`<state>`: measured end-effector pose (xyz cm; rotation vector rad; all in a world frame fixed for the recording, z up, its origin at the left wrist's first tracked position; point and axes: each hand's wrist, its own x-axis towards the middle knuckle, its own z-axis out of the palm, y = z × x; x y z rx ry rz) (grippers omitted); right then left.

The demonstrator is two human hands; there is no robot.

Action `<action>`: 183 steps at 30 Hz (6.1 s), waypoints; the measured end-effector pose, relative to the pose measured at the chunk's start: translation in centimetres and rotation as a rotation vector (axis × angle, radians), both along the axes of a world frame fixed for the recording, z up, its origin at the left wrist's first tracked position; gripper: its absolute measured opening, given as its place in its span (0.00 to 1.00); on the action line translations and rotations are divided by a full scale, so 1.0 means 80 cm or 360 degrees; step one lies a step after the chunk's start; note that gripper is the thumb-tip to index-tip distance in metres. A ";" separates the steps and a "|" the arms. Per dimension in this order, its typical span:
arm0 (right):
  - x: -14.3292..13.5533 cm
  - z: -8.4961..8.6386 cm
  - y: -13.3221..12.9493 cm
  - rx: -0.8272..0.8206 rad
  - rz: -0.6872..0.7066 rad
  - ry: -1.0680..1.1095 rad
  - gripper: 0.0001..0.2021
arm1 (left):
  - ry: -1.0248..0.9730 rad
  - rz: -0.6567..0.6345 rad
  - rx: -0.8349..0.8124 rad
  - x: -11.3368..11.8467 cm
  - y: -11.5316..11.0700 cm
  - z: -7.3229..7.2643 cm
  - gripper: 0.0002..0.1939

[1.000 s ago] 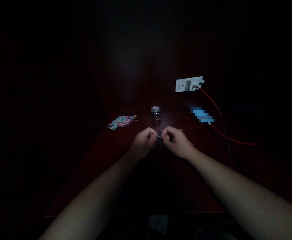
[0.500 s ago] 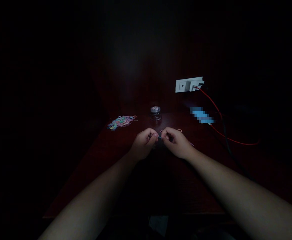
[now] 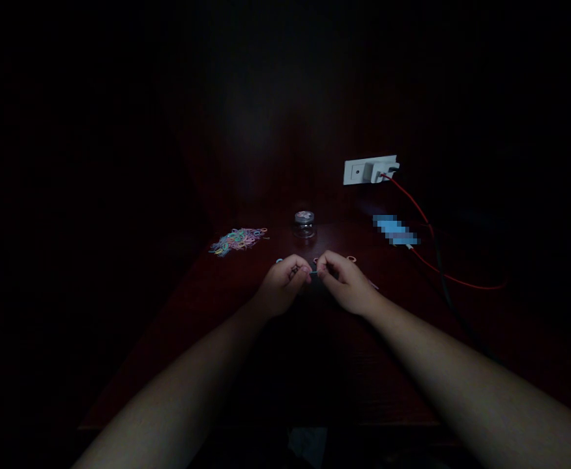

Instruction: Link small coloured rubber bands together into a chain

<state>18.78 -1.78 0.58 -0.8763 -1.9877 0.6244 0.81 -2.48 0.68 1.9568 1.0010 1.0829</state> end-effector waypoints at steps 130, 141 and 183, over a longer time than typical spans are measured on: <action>-0.007 -0.005 0.004 0.0020 0.0050 -0.0002 0.06 | 0.1174 0.1212 -0.0199 -0.104 0.070 -0.028 0.20; -0.010 -0.003 0.001 -0.0020 0.0050 -0.0049 0.06 | 0.1292 0.1421 -0.0244 -0.105 0.106 -0.039 0.30; -0.014 0.000 0.000 0.0020 0.0043 0.0011 0.04 | -0.0121 0.1504 0.0043 -0.150 0.124 -0.067 0.09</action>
